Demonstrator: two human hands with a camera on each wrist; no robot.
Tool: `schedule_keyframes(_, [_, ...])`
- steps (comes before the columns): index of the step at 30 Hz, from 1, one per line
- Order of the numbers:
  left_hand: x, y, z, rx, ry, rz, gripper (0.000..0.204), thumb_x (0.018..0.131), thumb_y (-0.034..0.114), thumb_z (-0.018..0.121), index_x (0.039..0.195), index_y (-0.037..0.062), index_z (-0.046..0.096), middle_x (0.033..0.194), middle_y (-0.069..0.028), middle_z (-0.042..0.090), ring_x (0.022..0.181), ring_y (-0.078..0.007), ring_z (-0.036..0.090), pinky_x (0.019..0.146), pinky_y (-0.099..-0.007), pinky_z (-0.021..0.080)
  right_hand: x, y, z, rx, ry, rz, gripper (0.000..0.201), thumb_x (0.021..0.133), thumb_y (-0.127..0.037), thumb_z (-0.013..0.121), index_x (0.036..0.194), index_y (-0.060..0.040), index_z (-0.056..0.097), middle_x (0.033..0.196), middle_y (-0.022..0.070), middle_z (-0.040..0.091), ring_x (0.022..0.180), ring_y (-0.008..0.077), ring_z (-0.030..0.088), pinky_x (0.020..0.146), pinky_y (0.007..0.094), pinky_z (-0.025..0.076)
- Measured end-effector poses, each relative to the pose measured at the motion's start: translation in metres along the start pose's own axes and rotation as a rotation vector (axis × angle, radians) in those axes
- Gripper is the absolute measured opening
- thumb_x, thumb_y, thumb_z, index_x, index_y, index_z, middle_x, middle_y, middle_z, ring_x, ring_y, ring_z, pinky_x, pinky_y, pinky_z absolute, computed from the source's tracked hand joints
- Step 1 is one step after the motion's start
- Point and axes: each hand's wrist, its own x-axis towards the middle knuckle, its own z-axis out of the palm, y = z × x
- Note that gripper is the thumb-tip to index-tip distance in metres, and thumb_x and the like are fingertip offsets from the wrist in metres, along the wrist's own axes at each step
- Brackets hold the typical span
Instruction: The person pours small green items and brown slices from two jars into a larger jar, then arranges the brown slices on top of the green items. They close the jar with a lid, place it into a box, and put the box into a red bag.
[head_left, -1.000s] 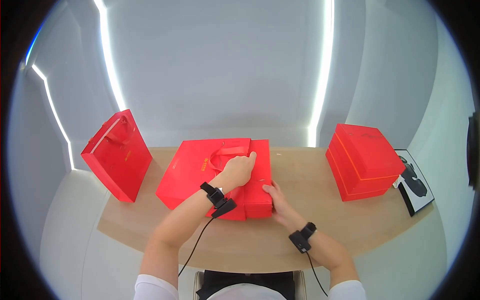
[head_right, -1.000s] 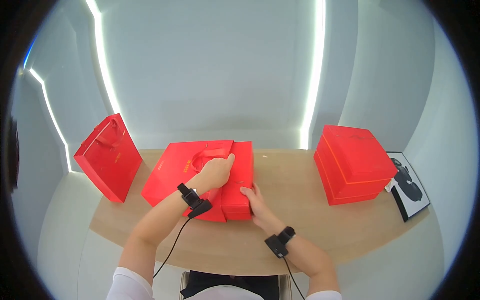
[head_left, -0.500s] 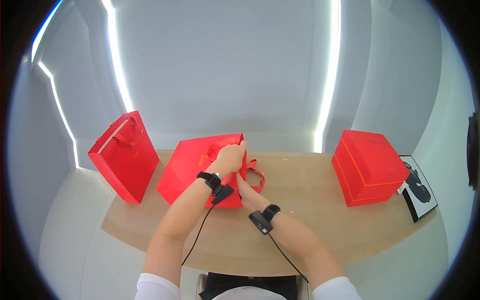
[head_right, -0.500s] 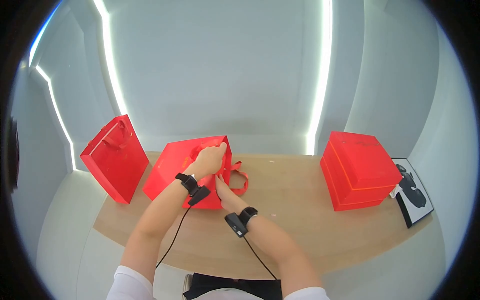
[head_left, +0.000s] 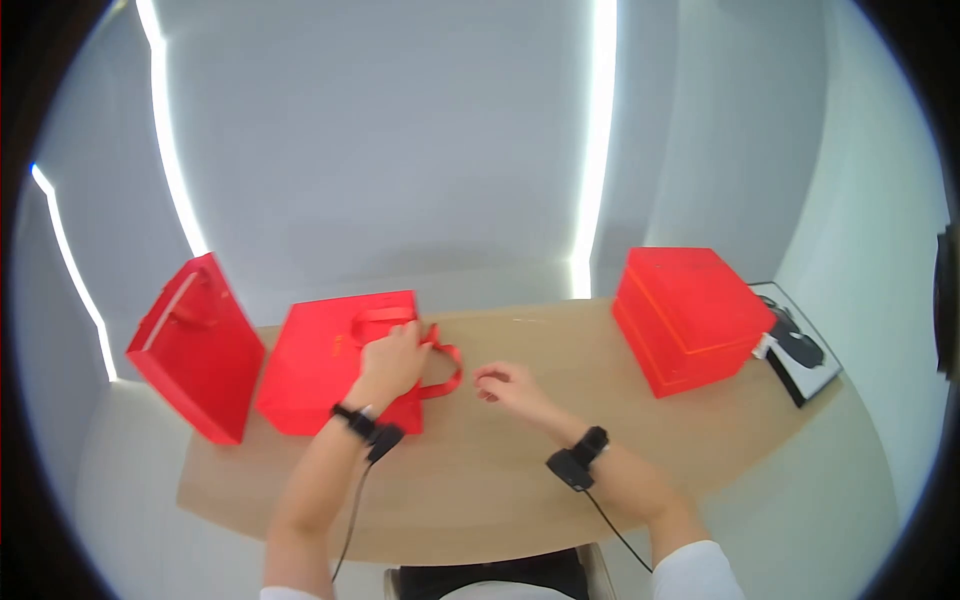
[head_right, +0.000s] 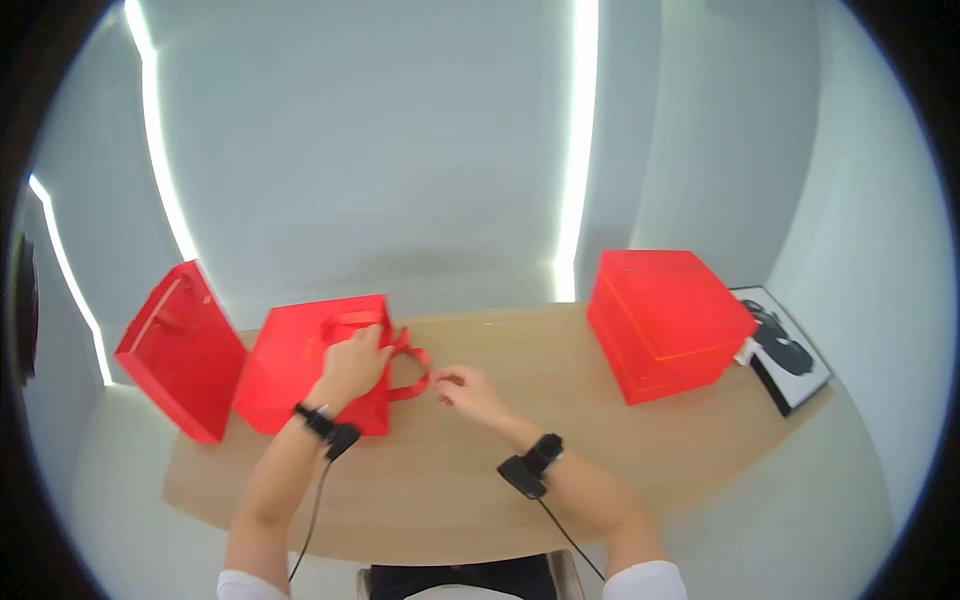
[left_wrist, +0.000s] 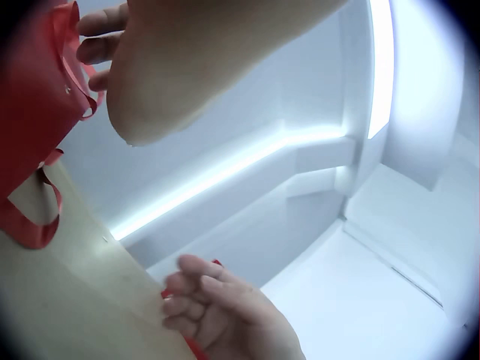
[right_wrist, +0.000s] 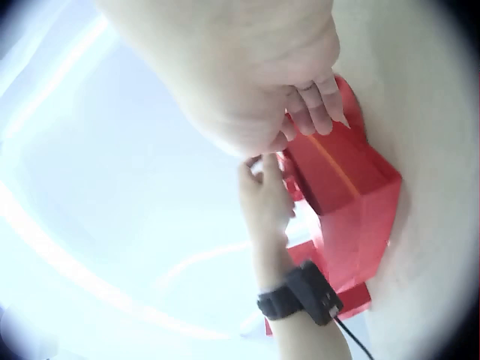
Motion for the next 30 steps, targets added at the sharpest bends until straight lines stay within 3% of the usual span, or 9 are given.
schedule_keyframes(3, [-0.056,0.009,-0.026,-0.204,0.218,0.111,0.031,0.104,0.026,0.07,0.126,0.0048,0.063,0.11,-0.0183,0.073,0.089,-0.0405,0.074,0.069,-0.0509,0.06,-0.083,-0.092,-0.08,-0.44,0.435,-0.163,0.015,0.103,-0.01,0.07,0.113,-0.0022,0.078,0.098,0.007,0.078,0.089,0.0143,0.072,0.079,0.0313,0.057])
schedule_keyframes(4, [-0.077,0.011,-0.03,-0.285,0.233,0.144,0.026,0.102,0.02,0.073,0.122,0.0048,0.065,0.108,-0.0184,0.073,0.088,-0.0401,0.074,0.068,-0.0509,0.059,-0.094,-0.086,-0.126,-0.71,0.689,-0.496,0.014,0.101,-0.006,0.069,0.111,-0.0037,0.079,0.095,0.0085,0.076,0.085,0.0155,0.071,0.077,0.032,0.057])
schedule_keyframes(5, [-0.098,0.011,-0.038,-0.327,0.15,0.145,0.026,0.1,0.015,0.074,0.122,0.0029,0.068,0.108,-0.0179,0.076,0.084,-0.0387,0.074,0.075,-0.047,0.06,-0.116,-0.107,-0.158,-0.827,0.862,-0.57,0.016,0.097,-0.005,0.07,0.111,-0.0021,0.078,0.1,0.0146,0.075,0.086,0.0269,0.073,0.076,0.0359,0.058])
schedule_keyframes(9, [-0.156,0.023,-0.048,-0.564,-0.053,-0.019,0.026,0.096,0.014,0.077,0.119,0.0044,0.071,0.091,-0.014,0.075,0.071,-0.032,0.072,0.068,-0.0433,0.056,-0.17,-0.105,-0.306,-1.132,1.5,-0.199,0.053,0.1,-0.032,0.074,0.143,-0.0019,0.064,0.132,0.0234,0.07,0.125,0.0398,0.067,0.108,0.047,0.052])
schedule_keyframes(11, [-0.17,0.02,-0.045,-0.589,-0.134,-0.052,0.028,0.095,0.013,0.077,0.122,0.0045,0.071,0.09,-0.0122,0.074,0.069,-0.0273,0.071,0.066,-0.0411,0.055,-0.178,-0.084,-0.348,-0.834,1.559,0.157,0.069,0.101,-0.043,0.074,0.153,-0.0011,0.057,0.141,0.0251,0.067,0.136,0.0421,0.062,0.116,0.0467,0.048])
schedule_keyframes(14, [-0.174,0.026,-0.037,-0.616,-0.156,-0.114,0.029,0.092,0.01,0.079,0.119,0.0021,0.072,0.083,-0.0086,0.074,0.061,-0.0212,0.068,0.071,-0.0378,0.055,-0.182,-0.021,-0.426,-0.558,1.413,0.023,0.088,0.098,-0.056,0.076,0.159,0.0019,0.05,0.149,0.0245,0.065,0.143,0.0401,0.059,0.12,0.0439,0.045])
schedule_keyframes(17, [-0.181,0.021,-0.034,-0.591,-0.136,-0.025,0.028,0.091,0.007,0.079,0.118,0.0015,0.072,0.08,-0.0061,0.074,0.058,-0.018,0.067,0.078,-0.0366,0.056,-0.193,-0.035,-0.428,-0.254,1.231,-0.074,0.105,0.094,-0.07,0.072,0.171,-0.0102,0.032,0.166,0.0189,0.047,0.149,0.0387,0.051,0.117,0.0588,0.041])
schedule_keyframes(20, [-0.183,0.02,-0.042,-0.575,-0.158,0.024,0.027,0.091,0.007,0.078,0.117,0.0025,0.073,0.081,-0.0052,0.075,0.059,-0.0167,0.068,0.08,-0.0364,0.057,-0.188,-0.024,-0.464,-0.047,1.334,-0.01,0.105,0.09,-0.075,0.07,0.17,-0.0177,0.034,0.174,0.0118,0.038,0.154,0.0384,0.042,0.117,0.0627,0.036])
schedule_keyframes(30, [-0.165,0.033,-0.026,-0.733,-0.392,-0.073,0.029,0.095,0.013,0.076,0.123,0.0038,0.073,0.089,-0.0104,0.074,0.067,-0.023,0.07,0.065,-0.0396,0.055,-0.201,-0.042,-0.434,-0.196,1.232,-0.116,0.079,0.096,-0.054,0.08,0.152,-0.0023,0.057,0.136,0.0122,0.069,0.122,0.0244,0.065,0.101,0.0414,0.05])
